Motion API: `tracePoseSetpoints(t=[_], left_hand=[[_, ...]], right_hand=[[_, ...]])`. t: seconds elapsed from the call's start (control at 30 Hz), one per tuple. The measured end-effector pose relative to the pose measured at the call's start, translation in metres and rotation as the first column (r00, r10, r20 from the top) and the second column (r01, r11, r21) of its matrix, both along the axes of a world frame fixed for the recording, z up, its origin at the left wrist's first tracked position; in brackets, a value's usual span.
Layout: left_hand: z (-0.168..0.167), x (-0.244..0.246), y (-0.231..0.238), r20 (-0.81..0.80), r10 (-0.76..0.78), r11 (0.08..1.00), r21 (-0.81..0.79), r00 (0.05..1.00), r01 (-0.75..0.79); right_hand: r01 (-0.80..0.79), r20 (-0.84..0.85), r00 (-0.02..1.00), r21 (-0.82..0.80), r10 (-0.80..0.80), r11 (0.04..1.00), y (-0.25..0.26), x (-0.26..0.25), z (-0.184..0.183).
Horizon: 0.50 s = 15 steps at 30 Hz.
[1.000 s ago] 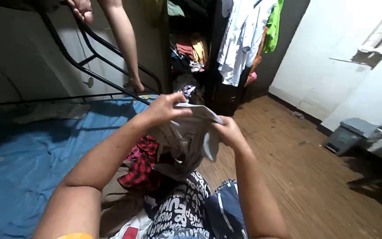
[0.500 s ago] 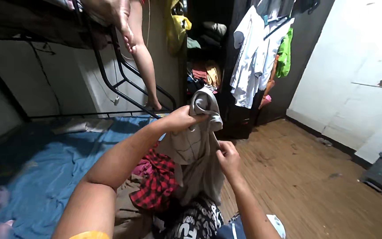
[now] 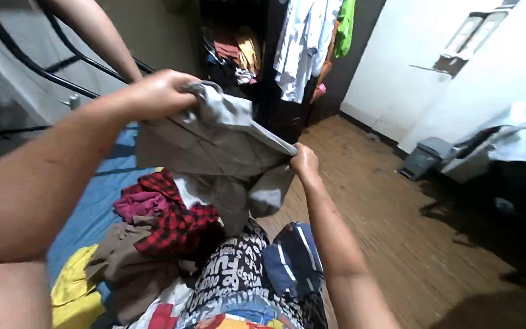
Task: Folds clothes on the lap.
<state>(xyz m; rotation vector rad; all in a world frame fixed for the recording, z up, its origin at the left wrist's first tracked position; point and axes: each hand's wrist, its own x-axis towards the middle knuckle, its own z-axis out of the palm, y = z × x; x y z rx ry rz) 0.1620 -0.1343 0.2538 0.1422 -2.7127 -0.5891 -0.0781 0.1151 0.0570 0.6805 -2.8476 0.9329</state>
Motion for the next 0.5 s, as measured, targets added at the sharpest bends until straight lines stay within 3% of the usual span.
tracePoseSetpoints(t=[0.13, 0.27, 0.33, 0.43, 0.47, 0.5], left_hand=[[-0.010, -0.016, -0.065, -0.118, 0.216, 0.976, 0.066, 0.969, -0.209], [-0.023, -0.015, -0.092, -0.212, 0.338, 0.933, 0.206, 0.917, -0.296], [-0.039, 0.006, -0.097, -0.342, 0.293, 0.951, 0.205, 0.893, -0.233], [-0.109, 0.069, -0.125, -0.442, 0.212, 0.970, 0.207, 0.871, -0.131], [-0.136, 0.084, -0.108, -0.463, 0.309, 0.935, 0.308, 0.831, -0.176], [-0.156, 0.085, -0.074, -0.440, 0.598, 0.777, 0.525, 0.670, -0.348]], right_hand=[[0.111, -0.006, 0.994, 0.078, -0.111, 0.991, 0.036, -0.046, 0.007], [0.126, -0.109, 0.986, -0.004, -0.126, 0.992, 0.068, -0.058, 0.047], [0.048, -0.208, 0.976, -0.098, -0.067, 0.994, 0.095, -0.047, 0.062], [-0.228, -0.307, 0.938, -0.185, 0.164, 0.956, 0.152, -0.011, 0.054], [-0.323, -0.258, 0.928, -0.204, 0.267, 0.924, 0.172, 0.004, 0.045], [-0.400, -0.170, 0.914, -0.232, 0.368, 0.887, 0.193, 0.015, 0.029]])
